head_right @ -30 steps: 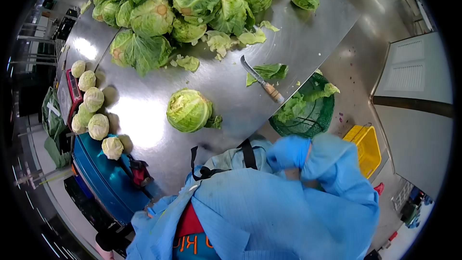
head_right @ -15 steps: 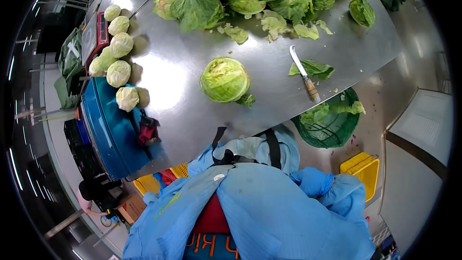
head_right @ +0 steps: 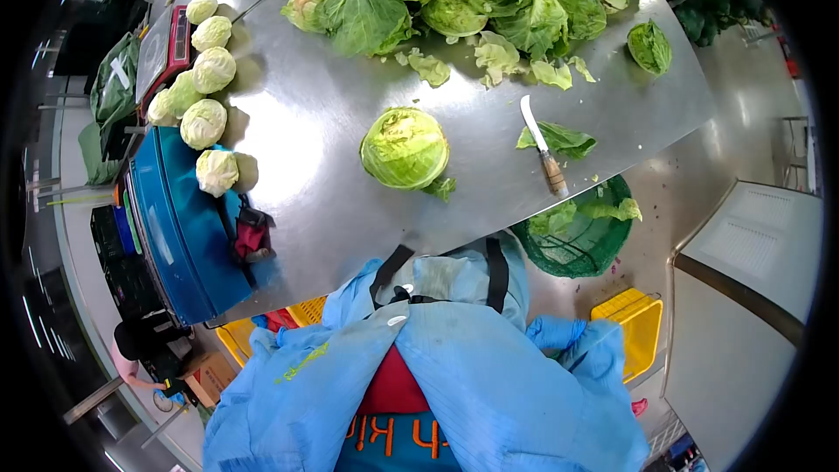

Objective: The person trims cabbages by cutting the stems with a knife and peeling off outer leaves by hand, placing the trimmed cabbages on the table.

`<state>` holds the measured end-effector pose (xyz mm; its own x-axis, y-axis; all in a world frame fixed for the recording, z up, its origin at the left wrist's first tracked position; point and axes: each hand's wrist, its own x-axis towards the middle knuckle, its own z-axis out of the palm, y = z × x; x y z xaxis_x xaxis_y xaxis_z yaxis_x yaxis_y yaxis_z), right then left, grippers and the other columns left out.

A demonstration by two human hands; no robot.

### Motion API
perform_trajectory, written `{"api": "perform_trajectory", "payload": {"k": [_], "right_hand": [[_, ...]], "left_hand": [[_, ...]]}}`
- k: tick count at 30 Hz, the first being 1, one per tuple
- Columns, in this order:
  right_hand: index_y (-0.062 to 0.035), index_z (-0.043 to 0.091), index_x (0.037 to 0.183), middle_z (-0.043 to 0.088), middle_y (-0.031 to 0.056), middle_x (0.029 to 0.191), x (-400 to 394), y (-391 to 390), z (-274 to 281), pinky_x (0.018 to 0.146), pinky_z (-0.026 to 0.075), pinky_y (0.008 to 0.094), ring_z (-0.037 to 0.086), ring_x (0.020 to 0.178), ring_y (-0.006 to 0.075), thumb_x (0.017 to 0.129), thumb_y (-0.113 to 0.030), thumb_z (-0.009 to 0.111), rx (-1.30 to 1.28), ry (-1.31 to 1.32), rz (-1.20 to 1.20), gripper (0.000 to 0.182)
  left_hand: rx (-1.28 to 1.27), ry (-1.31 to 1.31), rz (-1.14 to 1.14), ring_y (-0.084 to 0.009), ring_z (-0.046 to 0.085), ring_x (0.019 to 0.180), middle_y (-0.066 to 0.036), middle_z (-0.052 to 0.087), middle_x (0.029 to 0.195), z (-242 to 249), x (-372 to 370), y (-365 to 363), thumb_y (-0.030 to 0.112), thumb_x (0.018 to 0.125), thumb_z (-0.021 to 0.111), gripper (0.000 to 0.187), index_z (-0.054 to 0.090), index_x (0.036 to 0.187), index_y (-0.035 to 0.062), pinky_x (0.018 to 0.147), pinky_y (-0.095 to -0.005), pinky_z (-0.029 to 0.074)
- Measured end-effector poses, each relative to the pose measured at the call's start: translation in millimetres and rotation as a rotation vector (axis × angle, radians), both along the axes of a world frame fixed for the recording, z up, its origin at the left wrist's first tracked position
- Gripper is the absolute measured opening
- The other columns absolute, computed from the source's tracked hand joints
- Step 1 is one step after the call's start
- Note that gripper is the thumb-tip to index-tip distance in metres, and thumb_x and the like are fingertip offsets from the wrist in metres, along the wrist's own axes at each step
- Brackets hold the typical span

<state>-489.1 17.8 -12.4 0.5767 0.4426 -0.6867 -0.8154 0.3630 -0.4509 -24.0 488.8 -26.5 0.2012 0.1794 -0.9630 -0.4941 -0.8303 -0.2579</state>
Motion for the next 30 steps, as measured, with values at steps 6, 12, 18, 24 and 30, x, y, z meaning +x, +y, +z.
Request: {"api": "perform_trajectory", "payload": {"k": [6, 12, 18, 24, 30], "right_hand": [[-0.0017, 0.066, 0.107, 0.066, 0.0053, 0.095, 140.4, -107.5, 34.6, 0.08, 0.049, 0.0271, 0.061, 0.087, 0.0143, 0.087, -0.011, 0.065, -0.895, -0.106, -0.692, 0.022], [-0.011, 0.053, 0.13, 0.057, 0.0161, 0.11, 218.8, -167.9, -11.2, 0.083, 0.049, 0.0396, 0.057, 0.099, 0.03, 0.08, -0.029, 0.071, -2.195, -0.06, -0.119, 0.056], [-0.0107, 0.045, 0.138, 0.051, 0.0173, 0.109, 226.2, -166.9, -40.9, 0.083, 0.046, 0.0442, 0.052, 0.099, 0.0355, 0.08, -0.031, 0.071, -1.998, -0.008, -0.354, 0.067], [-0.0109, 0.04, 0.142, 0.051, 0.0169, 0.106, 221.7, -155.6, -24.9, 0.084, 0.045, 0.0431, 0.051, 0.096, 0.036, 0.078, -0.026, 0.072, -1.934, -0.176, -0.387, 0.073], [-0.0122, 0.05, 0.133, 0.053, 0.0159, 0.099, 205.4, -139.7, -41.5, 0.082, 0.045, 0.0431, 0.052, 0.095, 0.0356, 0.083, -0.018, 0.066, -1.894, -0.128, -0.497, 0.053]], "left_hand": [[-0.91, 0.512, 1.013, -0.016, 0.063, 0.087, -0.007, 0.068, 0.094, 76.7, 45.6, -203.4, 0.019, 0.087, 0.064, 0.021, 0.069, 0.097, 0.0006, 0.081, -0.0289, 0.049], [-1.653, -0.416, 0.562, -0.0231, 0.061, 0.099, -0.015, 0.063, 0.107, 66.5, 35.7, -389.4, 0.021, 0.087, 0.067, 0.036, 0.06, 0.112, -0.0029, 0.089, -0.0334, 0.048], [-1.411, -0.582, -0.208, -0.0456, 0.043, 0.122, -0.033, 0.042, 0.133, 95.9, 3.7, -472.0, 0.054, 0.067, 0.077, 0.098, 0.04, 0.135, -0.0045, 0.104, -0.0456, 0.036], [-1.299, -0.301, -0.092, -0.048, 0.032, 0.131, -0.035, 0.033, 0.139, 88.5, 24.0, -450.1, 0.059, 0.05, 0.085, 0.124, 0.03, 0.141, -0.0049, 0.108, -0.0507, 0.03], [-1.354, -0.312, -0.131, -0.0496, 0.029, 0.133, -0.033, 0.027, 0.142, 69.8, 37.6, -426.5, 0.052, 0.043, 0.091, 0.135, 0.02, 0.144, -0.0024, 0.109, -0.0513, 0.028]]}}
